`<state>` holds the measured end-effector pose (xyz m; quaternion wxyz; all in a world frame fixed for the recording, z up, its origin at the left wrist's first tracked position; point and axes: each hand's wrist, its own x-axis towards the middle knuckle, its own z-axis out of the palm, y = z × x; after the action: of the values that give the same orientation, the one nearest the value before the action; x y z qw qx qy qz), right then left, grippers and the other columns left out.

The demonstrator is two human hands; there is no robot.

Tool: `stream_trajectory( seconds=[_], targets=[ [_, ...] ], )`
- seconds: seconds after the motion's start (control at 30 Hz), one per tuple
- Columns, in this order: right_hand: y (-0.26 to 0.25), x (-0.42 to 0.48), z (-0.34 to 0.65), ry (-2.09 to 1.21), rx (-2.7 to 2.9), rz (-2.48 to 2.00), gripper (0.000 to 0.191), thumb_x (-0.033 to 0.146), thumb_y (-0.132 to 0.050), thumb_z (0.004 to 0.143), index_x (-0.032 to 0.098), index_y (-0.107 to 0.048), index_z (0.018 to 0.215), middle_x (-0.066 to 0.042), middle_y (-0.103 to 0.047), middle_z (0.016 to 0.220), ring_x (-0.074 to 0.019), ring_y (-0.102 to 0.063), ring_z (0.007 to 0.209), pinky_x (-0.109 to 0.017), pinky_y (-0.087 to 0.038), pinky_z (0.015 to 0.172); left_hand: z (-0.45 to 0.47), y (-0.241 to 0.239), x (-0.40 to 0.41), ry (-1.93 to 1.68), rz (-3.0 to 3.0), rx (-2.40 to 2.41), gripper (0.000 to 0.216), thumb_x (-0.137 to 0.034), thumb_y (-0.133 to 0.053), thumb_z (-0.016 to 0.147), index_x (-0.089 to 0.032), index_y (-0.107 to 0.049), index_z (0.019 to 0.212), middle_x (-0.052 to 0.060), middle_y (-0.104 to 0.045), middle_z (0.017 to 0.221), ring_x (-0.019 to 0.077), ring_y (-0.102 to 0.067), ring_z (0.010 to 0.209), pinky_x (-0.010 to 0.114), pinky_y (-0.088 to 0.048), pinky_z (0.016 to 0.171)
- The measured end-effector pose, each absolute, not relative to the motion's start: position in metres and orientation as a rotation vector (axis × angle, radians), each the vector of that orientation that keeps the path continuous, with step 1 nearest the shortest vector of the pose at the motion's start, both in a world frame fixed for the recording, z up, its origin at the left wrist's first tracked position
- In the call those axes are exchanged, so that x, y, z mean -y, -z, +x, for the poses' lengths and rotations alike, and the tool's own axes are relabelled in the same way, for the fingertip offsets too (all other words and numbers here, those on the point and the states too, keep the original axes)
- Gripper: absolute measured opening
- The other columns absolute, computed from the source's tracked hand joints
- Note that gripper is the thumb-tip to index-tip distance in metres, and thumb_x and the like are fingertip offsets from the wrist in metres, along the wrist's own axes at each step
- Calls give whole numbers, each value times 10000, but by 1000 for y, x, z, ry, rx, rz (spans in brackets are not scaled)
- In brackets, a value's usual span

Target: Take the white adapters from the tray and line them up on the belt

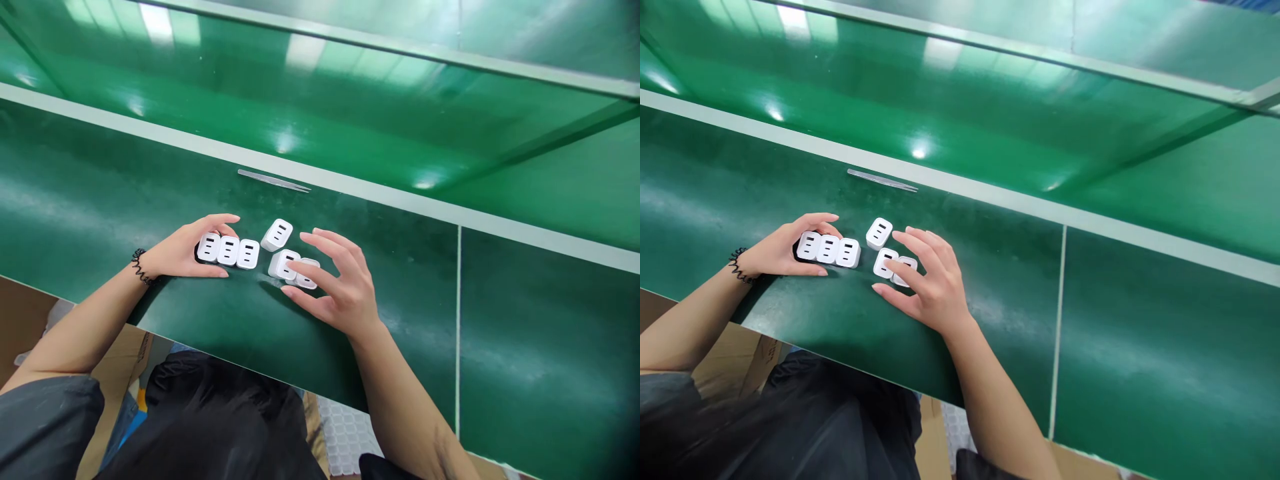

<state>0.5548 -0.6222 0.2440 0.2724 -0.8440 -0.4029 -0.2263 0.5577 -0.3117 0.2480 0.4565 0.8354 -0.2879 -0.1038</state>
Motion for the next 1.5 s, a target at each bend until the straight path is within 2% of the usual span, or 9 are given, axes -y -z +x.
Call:
stream_trajectory(
  seconds=[0.27,0.5,0.67,0.9,1.07,1.2,1.27,1.37,1.5],
  targets=[
    [-240,624,558,595,997,-2402,327,385,-717,868,269,-646,1166,-114,-626,1311,-327,-596,1224,-495,-535,978,558,-247,311,242,2052,730,850,-399,-811,775,-226,-349,1467,97,-666,1172,196,-651,1053,289,-526,907],
    [-240,621,553,595,993,-2354,227,260,-683,881,249,-645,1105,-121,-665,1262,-286,-674,1101,-445,-575,900,557,-247,310,253,2073,723,849,-410,-805,779,-223,-348,1469,105,-668,1180,202,-654,1055,295,-530,909],
    [-237,612,550,524,918,-2162,187,169,-673,865,243,-623,1029,-95,-705,1135,-230,-700,970,-390,-593,834,557,-248,312,256,2073,695,842,-440,-801,774,-211,-366,1457,102,-669,1174,207,-654,1052,298,-527,913],
    [-235,606,553,468,567,-2188,82,198,-644,885,246,-640,951,-89,-651,1116,-252,-669,1027,-440,-579,867,558,-248,311,252,2087,725,844,-428,-797,783,-217,-346,1465,97,-663,1173,199,-654,1052,290,-523,897],
    [-245,601,555,467,581,-2278,260,300,-649,899,238,-609,1148,-129,-632,1267,-303,-615,1181,-497,-535,968,558,-248,311,228,2101,752,841,-450,-791,784,-210,-354,1461,100,-661,1178,203,-655,1043,293,-521,893],
    [-252,587,567,327,768,-2457,478,393,-621,910,202,-534,1340,-152,-613,1355,-360,-518,1312,-587,-411,1092,558,-246,309,206,2101,778,827,-461,-781,789,-199,-364,1453,106,-661,1181,204,-653,1045,306,-518,916],
    [-255,583,573,249,837,-2526,439,384,-580,931,209,-555,1333,-123,-658,1308,-365,-515,1317,-632,-337,1127,558,-245,309,194,2111,774,819,-459,-776,791,-197,-367,1451,107,-660,1179,204,-653,1042,306,-520,909],
    [-259,583,572,208,934,-2517,318,322,-543,951,231,-613,1248,-73,-720,1201,-330,-531,1312,-624,-262,1172,558,-243,309,187,2125,759,789,-456,-761,804,-197,-379,1443,99,-666,1163,200,-658,1024,300,-524,889],
    [-262,591,556,163,1087,-2430,341,276,-559,943,226,-584,1279,-53,-716,1227,-305,-514,1341,-604,-225,1196,557,-242,312,189,2120,767,767,-449,-754,811,-189,-393,1436,96,-674,1159,189,-664,1003,284,-527,879]
  ],
)
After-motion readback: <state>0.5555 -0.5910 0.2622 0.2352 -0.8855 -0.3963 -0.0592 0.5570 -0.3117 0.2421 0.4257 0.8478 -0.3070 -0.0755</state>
